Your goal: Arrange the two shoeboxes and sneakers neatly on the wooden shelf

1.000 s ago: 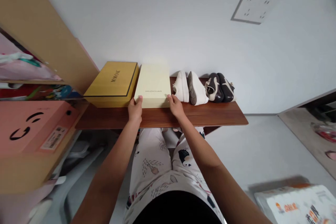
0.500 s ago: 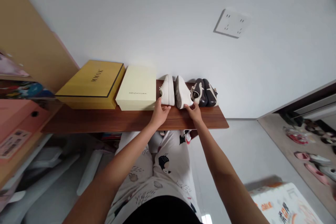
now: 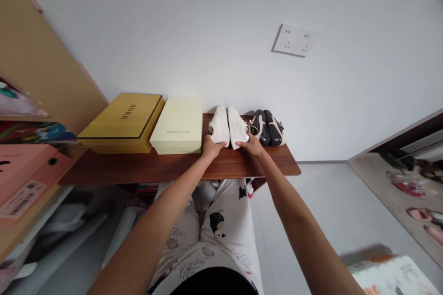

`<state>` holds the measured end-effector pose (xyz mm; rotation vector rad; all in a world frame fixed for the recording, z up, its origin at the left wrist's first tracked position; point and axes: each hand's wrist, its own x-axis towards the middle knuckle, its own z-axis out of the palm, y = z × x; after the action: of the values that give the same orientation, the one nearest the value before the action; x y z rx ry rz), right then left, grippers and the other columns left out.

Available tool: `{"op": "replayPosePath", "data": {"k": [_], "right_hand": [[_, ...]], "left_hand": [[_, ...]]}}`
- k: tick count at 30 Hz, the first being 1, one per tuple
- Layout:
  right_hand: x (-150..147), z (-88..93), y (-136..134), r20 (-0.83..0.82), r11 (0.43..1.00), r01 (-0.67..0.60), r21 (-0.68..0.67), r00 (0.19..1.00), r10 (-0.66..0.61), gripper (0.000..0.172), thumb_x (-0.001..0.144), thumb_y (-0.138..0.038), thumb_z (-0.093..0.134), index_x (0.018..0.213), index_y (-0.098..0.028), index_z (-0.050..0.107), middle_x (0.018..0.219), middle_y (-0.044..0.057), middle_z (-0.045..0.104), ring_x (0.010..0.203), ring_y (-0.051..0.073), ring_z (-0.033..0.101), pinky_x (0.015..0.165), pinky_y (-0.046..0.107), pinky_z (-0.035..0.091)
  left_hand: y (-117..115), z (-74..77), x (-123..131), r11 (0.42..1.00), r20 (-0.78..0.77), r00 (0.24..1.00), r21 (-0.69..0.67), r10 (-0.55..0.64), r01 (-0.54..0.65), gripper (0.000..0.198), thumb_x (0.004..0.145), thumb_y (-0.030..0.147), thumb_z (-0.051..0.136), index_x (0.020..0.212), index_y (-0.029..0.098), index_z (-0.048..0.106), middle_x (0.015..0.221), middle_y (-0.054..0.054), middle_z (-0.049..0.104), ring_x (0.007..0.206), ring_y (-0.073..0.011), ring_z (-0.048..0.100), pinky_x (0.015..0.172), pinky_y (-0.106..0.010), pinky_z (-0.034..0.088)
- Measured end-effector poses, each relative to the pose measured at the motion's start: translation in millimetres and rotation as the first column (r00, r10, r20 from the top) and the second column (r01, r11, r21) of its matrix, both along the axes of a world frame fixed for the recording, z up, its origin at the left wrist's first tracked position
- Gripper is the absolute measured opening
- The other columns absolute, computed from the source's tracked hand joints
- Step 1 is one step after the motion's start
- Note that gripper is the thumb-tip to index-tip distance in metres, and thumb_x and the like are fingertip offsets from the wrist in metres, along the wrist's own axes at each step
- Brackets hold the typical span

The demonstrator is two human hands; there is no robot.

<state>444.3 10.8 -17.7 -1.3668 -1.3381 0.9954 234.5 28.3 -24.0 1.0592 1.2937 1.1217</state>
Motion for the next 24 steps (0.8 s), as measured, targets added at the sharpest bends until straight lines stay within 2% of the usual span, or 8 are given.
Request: {"op": "replayPosePath", "data": {"k": [2,5,10,14,16,20,22,24], "right_hand": [[9,10.9,1,0.094,0.999,-0.035,0.017,0.995,0.034,0.06,0.053,-0.048,0.088,0.099,-0.016,0.065,0.095,0.006,0.072,0.091,0.022,0.064,0.092,0.041,0.05],[19,24.5,-2,0.351,1.0,0.007,0.009,0.936,-0.009,0.056,0.055,-0.042,0.089,0.1,-0.016,0.067,0.094,0.006,0.072,0.094,0.025,0.064,0.096,0.043,0.048],[13,37.0,-7,0.69,1.0,-0.006,0.02,0.724,-0.009,0.048,0.065,-0.029,0.088,0.108,-0.021,0.068,0.101,0.011,0.072,0.102,0.032,0.065,0.093,0.041,0.046],[-3,43.9,-5,0.851,0.999,-0.013,-0.037,0.524,0.038,0.052,0.075,-0.034,0.083,0.121,-0.022,0.063,0.111,0.016,0.069,0.107,0.034,0.065,0.09,0.041,0.048],[-11,47.4,-2,0.897,0.997,-0.015,-0.074,0.436,0.073,0.053,0.079,-0.038,0.079,0.126,-0.022,0.059,0.116,0.017,0.068,0.108,0.033,0.065,0.089,0.04,0.048],[-21,52.9,4,0.941,0.99,-0.019,-0.139,0.309,0.138,0.052,0.087,-0.042,0.07,0.131,-0.022,0.053,0.122,0.017,0.065,0.112,0.031,0.065,0.09,0.038,0.049],[-25,54.6,6,0.95,0.988,-0.027,-0.153,0.272,0.155,0.052,0.088,-0.043,0.068,0.132,-0.021,0.051,0.122,0.018,0.065,0.114,0.031,0.064,0.09,0.038,0.049],[-27,55.7,8,0.955,0.987,-0.037,-0.159,0.248,0.163,0.051,0.089,-0.041,0.067,0.132,-0.02,0.051,0.122,0.018,0.065,0.114,0.031,0.063,0.091,0.038,0.049]], "left_hand": [[0,7.3,3,0.997,-0.151,0.988,0.073,0.016,-0.005,0.066,0.051,0.014,0.091,0.103,0.019,0.05,0.128,-0.017,0.059,0.134,-0.0368,0.048,0.113,-0.046,0.033],[2,18.2,9,0.985,-0.278,0.96,0.162,-0.02,0.067,0.059,0.053,0.01,0.089,0.095,0.021,0.049,0.13,-0.017,0.057,0.137,-0.0382,0.045,0.113,-0.044,0.032],[5,30.1,10,0.952,-0.485,0.869,0.205,-0.104,0.228,0.052,0.06,0.013,0.088,0.091,0.021,0.046,0.132,-0.02,0.054,0.137,-0.0414,0.045,0.113,-0.044,0.033],[2,38.3,12,0.919,-0.624,0.78,0.273,-0.055,0.283,0.041,0.071,0.011,0.081,0.097,0.017,0.05,0.125,-0.022,0.057,0.128,-0.0428,0.054,0.11,-0.047,0.037],[0,44.6,15,0.916,-0.76,0.649,0.229,-0.043,0.329,0.037,0.079,0.011,0.074,0.108,0.015,0.051,0.126,-0.022,0.057,0.126,-0.0403,0.056,0.107,-0.046,0.04],[-2,57.6,20,0.902,-0.974,0.223,0.059,-0.042,0.428,0.038,0.09,0.011,0.059,0.126,0.01,0.046,0.128,-0.023,0.056,0.12,-0.0344,0.061,0.096,-0.04,0.049],[-3,61.2,20,0.895,-0.993,0.113,0.037,-0.015,0.444,0.038,0.093,0.012,0.055,0.129,0.008,0.044,0.128,-0.024,0.055,0.118,-0.0336,0.063,0.091,-0.038,0.051],[-3,62.4,20,0.895,-0.998,0.067,0.035,0.005,0.445,0.038,0.094,0.013,0.053,0.131,0.007,0.044,0.129,-0.026,0.055,0.117,-0.0332,0.063,0.089,-0.036,0.052]]}}
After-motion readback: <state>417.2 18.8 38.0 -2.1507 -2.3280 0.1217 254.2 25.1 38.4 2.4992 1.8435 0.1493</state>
